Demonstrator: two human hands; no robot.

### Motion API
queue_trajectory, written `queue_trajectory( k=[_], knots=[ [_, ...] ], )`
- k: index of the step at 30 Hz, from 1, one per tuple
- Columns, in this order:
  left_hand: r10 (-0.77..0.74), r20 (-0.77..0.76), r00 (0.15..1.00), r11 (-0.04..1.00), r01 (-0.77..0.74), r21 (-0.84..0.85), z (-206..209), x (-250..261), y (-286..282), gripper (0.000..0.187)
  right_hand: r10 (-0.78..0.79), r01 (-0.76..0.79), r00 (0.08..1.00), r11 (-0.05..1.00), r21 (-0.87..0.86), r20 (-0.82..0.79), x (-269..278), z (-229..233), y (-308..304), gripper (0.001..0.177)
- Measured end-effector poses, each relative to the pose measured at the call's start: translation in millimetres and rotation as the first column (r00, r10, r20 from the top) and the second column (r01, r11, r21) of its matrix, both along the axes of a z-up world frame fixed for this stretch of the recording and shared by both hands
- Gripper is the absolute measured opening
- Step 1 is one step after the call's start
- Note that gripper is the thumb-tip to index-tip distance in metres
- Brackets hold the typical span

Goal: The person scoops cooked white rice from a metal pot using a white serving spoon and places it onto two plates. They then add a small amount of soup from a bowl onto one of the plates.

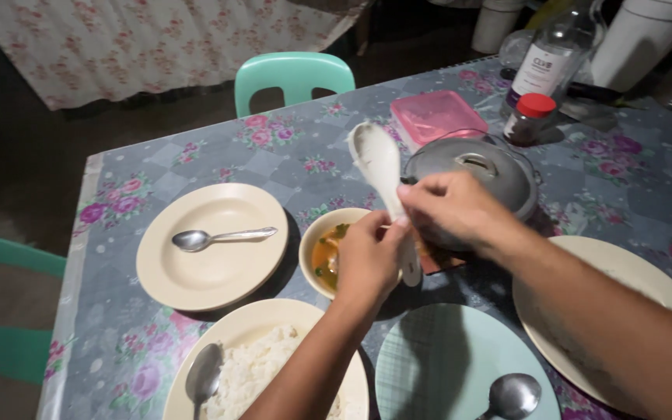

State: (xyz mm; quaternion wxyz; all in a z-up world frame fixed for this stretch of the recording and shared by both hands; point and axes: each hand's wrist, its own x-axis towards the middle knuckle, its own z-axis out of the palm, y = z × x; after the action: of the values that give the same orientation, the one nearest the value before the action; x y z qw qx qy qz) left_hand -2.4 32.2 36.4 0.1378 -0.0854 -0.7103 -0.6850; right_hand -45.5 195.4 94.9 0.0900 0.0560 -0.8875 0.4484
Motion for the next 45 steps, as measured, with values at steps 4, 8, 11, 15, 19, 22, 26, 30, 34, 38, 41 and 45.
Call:
queue_trajectory(
  k=[4,8,11,15,19,22,26,30,34,38,41,45],
  knots=[
    [-0.103,-0.073,0.992,0.995,0.101,-0.025,7.2,1.0,18.2,0.030,-0.016,0.047,0.992,0.965,-0.258,0.122,9.6,0.3,1.2,0.019],
    [-0.179,0.003,0.984,0.983,0.179,-0.030,12.8,2.9,23.3,0.031,-0.265,0.253,0.963,0.952,-0.173,-0.049,-19.0,15.3,47.1,0.017],
    [-0.156,-0.023,0.987,0.987,0.156,-0.037,5.3,2.4,18.1,0.030,-0.275,0.251,0.921,0.961,-0.120,-0.277,-53.0,29.3,100.5,0.016],
    [-0.090,0.040,0.995,0.995,0.092,-0.028,-10.0,0.4,11.3,0.032,-0.448,0.510,0.825,0.853,0.112,-0.345,-89.2,19.9,151.5,0.017],
    [-0.023,0.084,0.996,0.998,0.027,-0.053,-21.8,-1.8,-4.4,0.033,-0.434,0.544,0.817,0.797,0.261,-0.380,-104.7,10.6,170.3,0.018],
    [0.049,0.109,0.993,0.999,-0.047,-0.024,-28.9,-4.4,-24.5,0.033,-0.475,0.570,0.813,0.765,0.299,-0.336,-98.8,8.6,163.4,0.021],
    [0.118,0.125,0.985,0.993,-0.117,-0.013,-34.2,-3.2,-60.1,0.031,-0.414,0.611,0.772,0.692,0.384,-0.483,-85.3,19.8,141.7,0.026],
    [0.077,0.189,0.979,0.989,-0.099,0.110,-35.4,-0.3,-92.7,0.030,-0.290,0.589,0.727,0.729,0.349,-0.623,-69.3,24.5,104.1,0.032],
    [0.134,0.241,0.961,0.978,-0.167,0.124,-30.3,15.9,-130.2,0.030,-0.174,0.490,0.758,0.787,0.374,-0.628,-41.4,21.7,51.1,0.029],
    [0.229,0.342,0.912,0.962,-0.266,0.067,-17.0,46.2,-168.0,0.030,0.009,0.262,0.834,0.874,0.409,-0.552,1.3,7.8,2.2,0.018],
    [0.346,0.333,0.877,0.937,-0.342,-0.071,0.8,75.7,-191.9,0.029,0.045,0.147,0.895,0.909,0.389,-0.444,38.8,-0.4,-29.4,0.019],
    [0.530,0.377,0.759,0.825,-0.358,-0.437,34.5,114.8,-217.4,0.032,0.083,0.065,0.911,0.939,0.339,-0.404,85.5,1.9,-67.9,0.020]
  ],
)
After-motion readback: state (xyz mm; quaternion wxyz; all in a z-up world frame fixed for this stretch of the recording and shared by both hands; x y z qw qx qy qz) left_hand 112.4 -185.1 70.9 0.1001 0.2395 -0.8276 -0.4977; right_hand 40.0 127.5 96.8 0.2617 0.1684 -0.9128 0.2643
